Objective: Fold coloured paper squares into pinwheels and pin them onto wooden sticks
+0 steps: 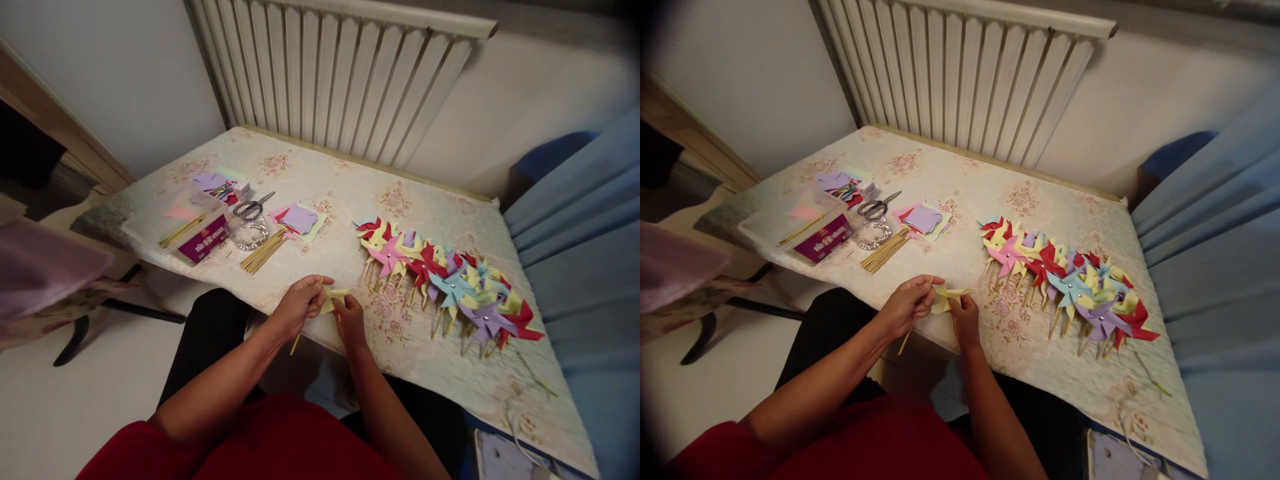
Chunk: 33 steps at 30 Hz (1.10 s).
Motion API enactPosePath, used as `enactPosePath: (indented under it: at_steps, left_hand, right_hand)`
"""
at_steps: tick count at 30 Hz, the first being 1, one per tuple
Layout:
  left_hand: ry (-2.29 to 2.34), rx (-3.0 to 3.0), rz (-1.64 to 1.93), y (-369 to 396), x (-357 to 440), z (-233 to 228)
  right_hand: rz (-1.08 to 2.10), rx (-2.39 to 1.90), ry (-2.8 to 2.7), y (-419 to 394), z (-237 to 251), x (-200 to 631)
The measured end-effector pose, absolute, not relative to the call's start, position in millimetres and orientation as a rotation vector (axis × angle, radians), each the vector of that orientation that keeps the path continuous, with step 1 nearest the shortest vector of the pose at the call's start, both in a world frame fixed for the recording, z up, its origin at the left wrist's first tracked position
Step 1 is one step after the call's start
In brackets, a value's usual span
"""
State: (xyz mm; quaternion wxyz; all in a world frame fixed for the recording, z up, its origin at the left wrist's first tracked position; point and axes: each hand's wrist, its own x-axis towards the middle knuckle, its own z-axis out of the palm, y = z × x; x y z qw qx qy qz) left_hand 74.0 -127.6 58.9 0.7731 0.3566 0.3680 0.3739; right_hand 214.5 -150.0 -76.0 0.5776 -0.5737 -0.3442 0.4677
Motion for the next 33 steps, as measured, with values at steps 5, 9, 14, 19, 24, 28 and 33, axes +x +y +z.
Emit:
enactPosePath:
  at_steps: [5, 9, 14, 19, 24, 28, 33]
  left_hand:
    - [0.817, 0.770, 0.791, -131, 71, 63]
    - [0.809, 0.780, 0.810, -132, 60, 63]
    - [0.753, 0.760, 0.841, -132, 43, 63]
    - [0.793, 0.706, 0.894, -129, 26, 59]
    - [0.788, 0.667, 0.919, -125, 12, 55]
    - [0.782, 0.653, 0.933, -126, 4, 56]
    - [0.791, 0.675, 0.955, -128, 0, 58]
  right_hand:
    - [1.100, -1.351, -0.785, -151, -67, 213]
    - [1.075, -1.380, -0.788, -152, -60, 211]
    - [1.055, -1.408, -0.772, -152, -55, 207]
    - [1.044, -1.392, -0.745, -152, -50, 204]
    - [1.082, -1.333, -0.662, -148, -57, 202]
    - [1.107, -1.270, -0.600, -145, -66, 202]
    - [1.111, -1.208, -0.553, -144, -69, 201]
